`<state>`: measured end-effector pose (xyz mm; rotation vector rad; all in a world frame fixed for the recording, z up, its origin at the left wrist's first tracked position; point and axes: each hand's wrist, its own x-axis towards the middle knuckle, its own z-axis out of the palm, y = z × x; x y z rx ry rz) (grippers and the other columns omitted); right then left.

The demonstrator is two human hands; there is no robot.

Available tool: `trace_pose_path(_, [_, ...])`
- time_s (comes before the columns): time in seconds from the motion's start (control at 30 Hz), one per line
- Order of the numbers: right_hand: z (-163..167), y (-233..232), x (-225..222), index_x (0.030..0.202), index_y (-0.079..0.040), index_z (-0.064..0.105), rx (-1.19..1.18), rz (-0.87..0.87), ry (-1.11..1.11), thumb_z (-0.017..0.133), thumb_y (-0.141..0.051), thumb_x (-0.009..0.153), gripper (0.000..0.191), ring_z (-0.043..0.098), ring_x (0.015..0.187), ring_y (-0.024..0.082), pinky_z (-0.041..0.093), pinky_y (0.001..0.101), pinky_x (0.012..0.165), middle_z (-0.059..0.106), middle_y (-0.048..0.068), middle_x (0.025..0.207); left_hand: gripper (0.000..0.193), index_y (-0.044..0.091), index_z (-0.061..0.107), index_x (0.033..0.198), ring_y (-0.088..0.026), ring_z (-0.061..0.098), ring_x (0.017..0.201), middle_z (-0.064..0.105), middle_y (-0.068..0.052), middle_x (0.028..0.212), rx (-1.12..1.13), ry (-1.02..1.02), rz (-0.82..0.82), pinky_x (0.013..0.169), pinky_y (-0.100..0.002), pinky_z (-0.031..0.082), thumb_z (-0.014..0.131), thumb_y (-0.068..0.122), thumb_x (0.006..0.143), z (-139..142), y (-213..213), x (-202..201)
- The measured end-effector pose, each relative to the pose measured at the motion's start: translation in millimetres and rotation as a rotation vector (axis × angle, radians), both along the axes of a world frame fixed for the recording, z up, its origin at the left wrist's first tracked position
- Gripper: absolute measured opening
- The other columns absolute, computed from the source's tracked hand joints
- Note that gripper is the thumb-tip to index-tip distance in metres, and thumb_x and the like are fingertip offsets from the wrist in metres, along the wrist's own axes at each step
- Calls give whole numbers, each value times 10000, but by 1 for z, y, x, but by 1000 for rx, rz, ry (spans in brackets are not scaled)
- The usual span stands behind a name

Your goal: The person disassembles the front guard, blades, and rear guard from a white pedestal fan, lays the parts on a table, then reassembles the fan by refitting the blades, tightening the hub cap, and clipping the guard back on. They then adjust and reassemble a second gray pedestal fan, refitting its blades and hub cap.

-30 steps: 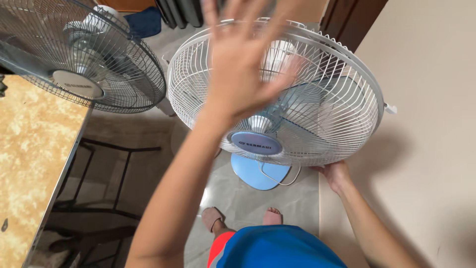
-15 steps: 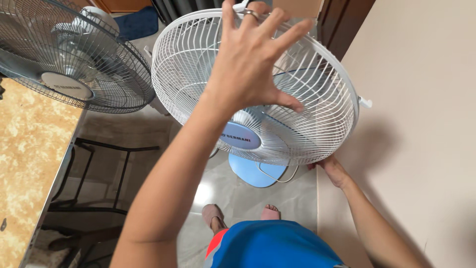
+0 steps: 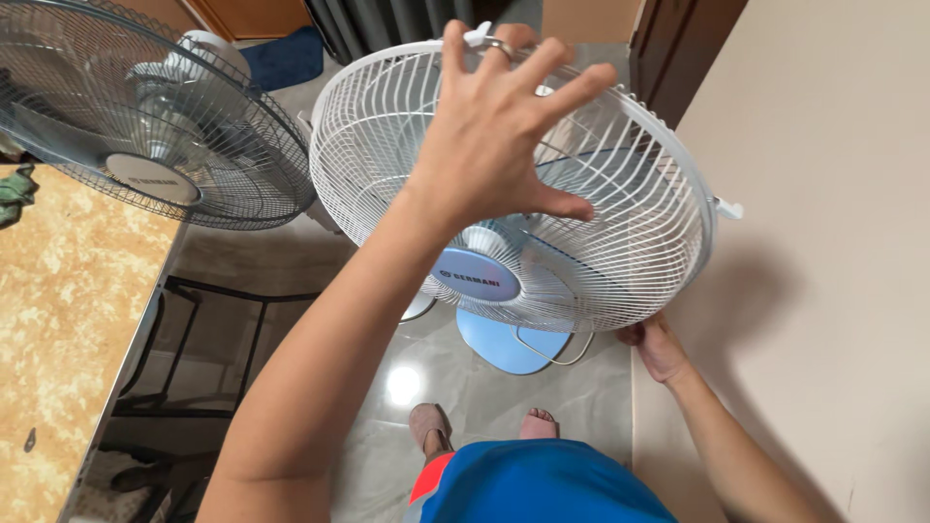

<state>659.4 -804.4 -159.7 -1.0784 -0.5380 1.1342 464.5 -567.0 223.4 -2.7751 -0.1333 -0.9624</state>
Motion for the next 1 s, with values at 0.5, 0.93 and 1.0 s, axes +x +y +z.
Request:
trace_pose_path(0.5, [17, 22, -3, 1128, -119, 546, -107, -13, -81, 511, -222, 964, 197, 524, 745, 210, 460, 381, 667, 568, 81, 916, 1129, 295, 539, 1435, -368, 524, 1252, 553, -53, 1262, 34, -24, 81, 1062, -718, 284, 857, 875, 520, -9, -2, 3])
trace_pose_path(0.93, [15, 131, -140, 1142, -52, 649, -146, 160, 897, 550, -317, 948, 343, 596, 959, 315, 490, 439, 848, 688, 127, 1059, 1152, 313, 519, 1418, -359, 529, 1267, 556, -15, 1302, -24, -51, 143, 1117, -712, 314, 848, 863, 460, -16, -9, 17])
trace_pose_path(1.0, [16, 134, -142, 1127, -45, 664, -122, 123, 953, 564, -297, 956, 320, 586, 913, 295, 482, 425, 816, 695, 125, 1002, 1168, 315, 509, 1419, -364, 527, 1277, 552, -14, 1306, -29, -64, 136, 1128, -727, 313, 837, 880, 451, -17, -7, 20])
